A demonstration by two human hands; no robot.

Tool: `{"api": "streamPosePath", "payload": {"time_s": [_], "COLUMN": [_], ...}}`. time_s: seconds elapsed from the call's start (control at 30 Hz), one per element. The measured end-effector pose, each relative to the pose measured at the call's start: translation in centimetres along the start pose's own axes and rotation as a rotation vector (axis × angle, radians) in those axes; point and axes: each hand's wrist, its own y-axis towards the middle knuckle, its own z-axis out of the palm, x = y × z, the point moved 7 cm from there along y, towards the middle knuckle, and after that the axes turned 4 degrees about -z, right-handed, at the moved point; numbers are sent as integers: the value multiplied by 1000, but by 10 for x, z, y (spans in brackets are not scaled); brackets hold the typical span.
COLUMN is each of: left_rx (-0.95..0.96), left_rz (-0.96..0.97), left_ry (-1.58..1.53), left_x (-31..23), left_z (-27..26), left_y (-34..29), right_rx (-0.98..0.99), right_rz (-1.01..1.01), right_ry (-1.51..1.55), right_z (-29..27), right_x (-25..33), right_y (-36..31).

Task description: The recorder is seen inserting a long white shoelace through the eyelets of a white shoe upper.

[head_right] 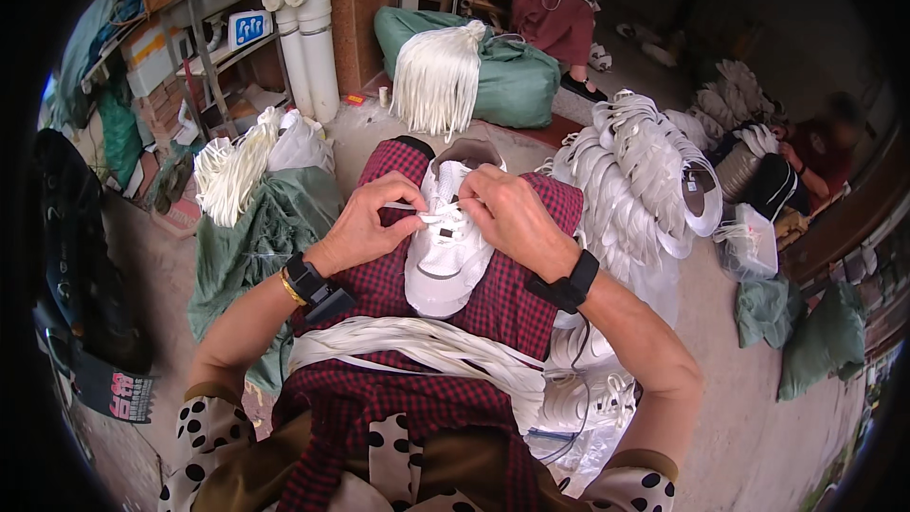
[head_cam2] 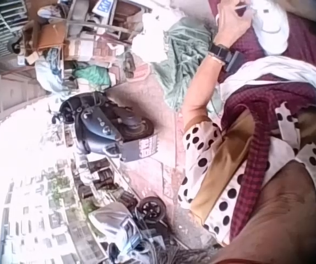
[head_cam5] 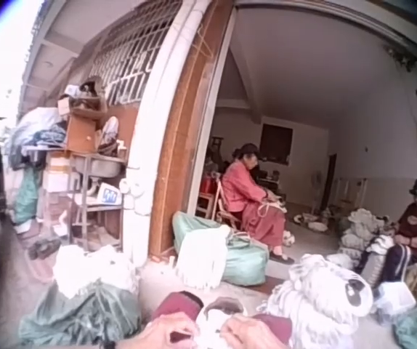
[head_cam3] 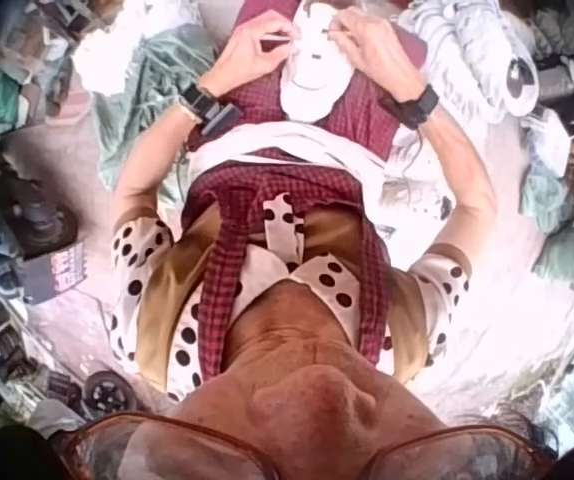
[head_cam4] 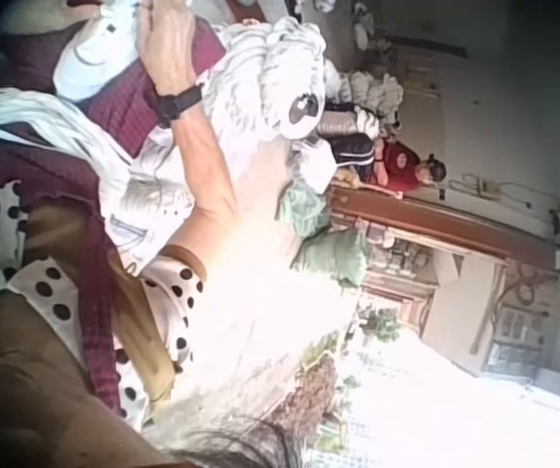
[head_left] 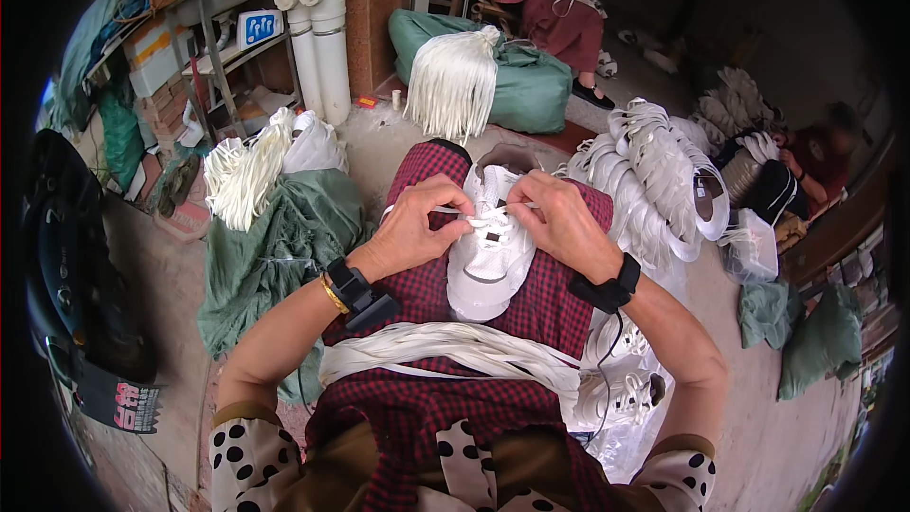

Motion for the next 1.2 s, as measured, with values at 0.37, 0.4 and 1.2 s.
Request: {"api": "streamPosePath", "payload": {"time_s": [0.37,0.4,1.2], "left_rx": [143,199,71], "left_rz": [-54,-77,-115], "left_ry": [-12,50,87], "left_x": [3,5,0], "left_z": [8,11,2], "left_y": [12,13,14], "right_rx": [0,-15,-42], "right_rz": [121,107,347], "right_ry": [27,65,110], "right_z": [4,5,-38], "right_x": [-12,-11,-51], "right_y": [-4,-2,-32]}}
